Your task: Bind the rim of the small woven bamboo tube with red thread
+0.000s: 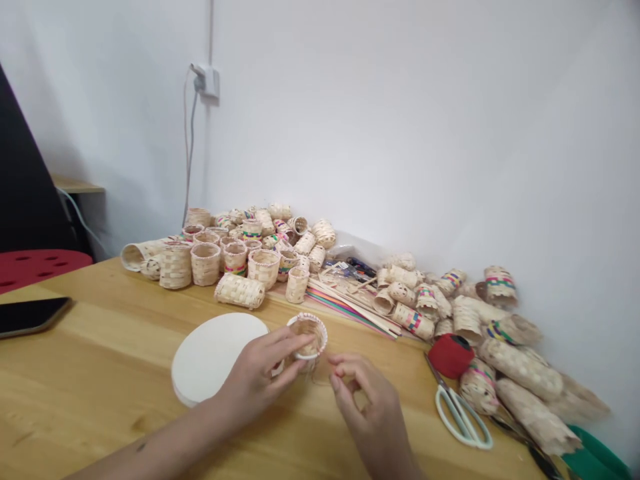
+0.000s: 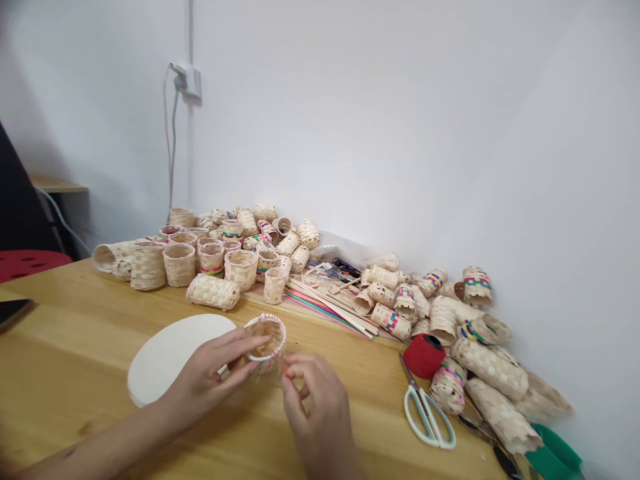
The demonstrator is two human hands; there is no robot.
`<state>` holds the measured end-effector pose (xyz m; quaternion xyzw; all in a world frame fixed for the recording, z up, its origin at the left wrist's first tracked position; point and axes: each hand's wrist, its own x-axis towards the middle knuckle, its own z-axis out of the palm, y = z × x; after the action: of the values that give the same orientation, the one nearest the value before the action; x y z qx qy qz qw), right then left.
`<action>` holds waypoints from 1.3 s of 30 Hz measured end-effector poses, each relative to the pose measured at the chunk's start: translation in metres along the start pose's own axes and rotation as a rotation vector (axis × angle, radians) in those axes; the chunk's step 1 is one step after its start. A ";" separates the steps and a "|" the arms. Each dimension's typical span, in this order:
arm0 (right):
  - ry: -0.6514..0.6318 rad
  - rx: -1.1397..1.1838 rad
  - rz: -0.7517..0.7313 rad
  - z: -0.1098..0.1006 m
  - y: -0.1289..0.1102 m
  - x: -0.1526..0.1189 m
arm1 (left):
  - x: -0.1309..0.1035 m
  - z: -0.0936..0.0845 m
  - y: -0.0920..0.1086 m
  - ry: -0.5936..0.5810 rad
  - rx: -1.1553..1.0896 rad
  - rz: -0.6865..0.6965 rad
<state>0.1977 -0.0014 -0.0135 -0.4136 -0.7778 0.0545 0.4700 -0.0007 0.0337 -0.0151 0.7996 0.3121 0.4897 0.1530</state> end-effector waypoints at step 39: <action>0.087 -0.411 -0.618 0.010 -0.024 0.015 | -0.002 0.008 0.009 0.012 -0.288 -0.286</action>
<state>0.1722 -0.0037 0.0031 -0.2469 -0.8400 -0.2651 0.4039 0.0087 0.0266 -0.0151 0.7140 0.3501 0.5074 0.3319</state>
